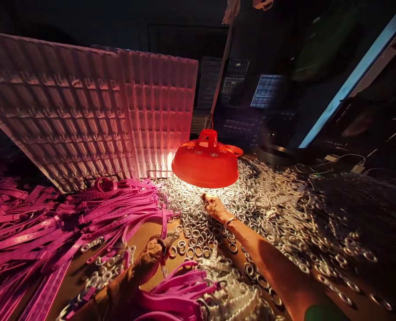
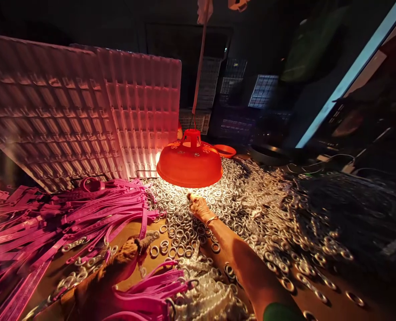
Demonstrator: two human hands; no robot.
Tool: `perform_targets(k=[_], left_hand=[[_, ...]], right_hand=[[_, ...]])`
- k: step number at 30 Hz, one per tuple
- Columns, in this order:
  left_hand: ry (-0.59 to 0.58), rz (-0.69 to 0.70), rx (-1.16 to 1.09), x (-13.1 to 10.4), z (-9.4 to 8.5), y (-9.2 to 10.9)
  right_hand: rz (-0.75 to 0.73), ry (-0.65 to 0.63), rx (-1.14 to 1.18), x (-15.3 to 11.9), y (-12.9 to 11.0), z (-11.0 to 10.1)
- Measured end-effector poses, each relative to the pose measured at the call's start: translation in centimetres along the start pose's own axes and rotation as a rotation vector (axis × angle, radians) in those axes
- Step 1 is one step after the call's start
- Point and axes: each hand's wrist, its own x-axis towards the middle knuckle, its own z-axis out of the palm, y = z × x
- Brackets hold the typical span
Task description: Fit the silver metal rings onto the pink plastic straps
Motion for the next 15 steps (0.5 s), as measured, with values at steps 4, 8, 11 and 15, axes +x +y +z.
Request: perform_targets(k=[4,8,11,15], left_hand=[[-0.106,0.043,-0.026,-0.7,0.7,1.0],[-0.107,0.081,-0.004,-1.2,2.2,2.4],[-0.023,0.127,-0.002,-1.5,3.7,3.9],[0.046,0.133,-0.011,-1.2,5.2,4.6]], right_hand=[[-0.072,0.083,0.067,-1.9,-0.7,-0.9],[-0.142,0.166,0.121,-3.5,-1.7,-0.5],[-0.202,0.229,0.173,-4.1,-2.1,0.0],[-0.283,0.231,0.258,-4.7,-3.3,0.2]])
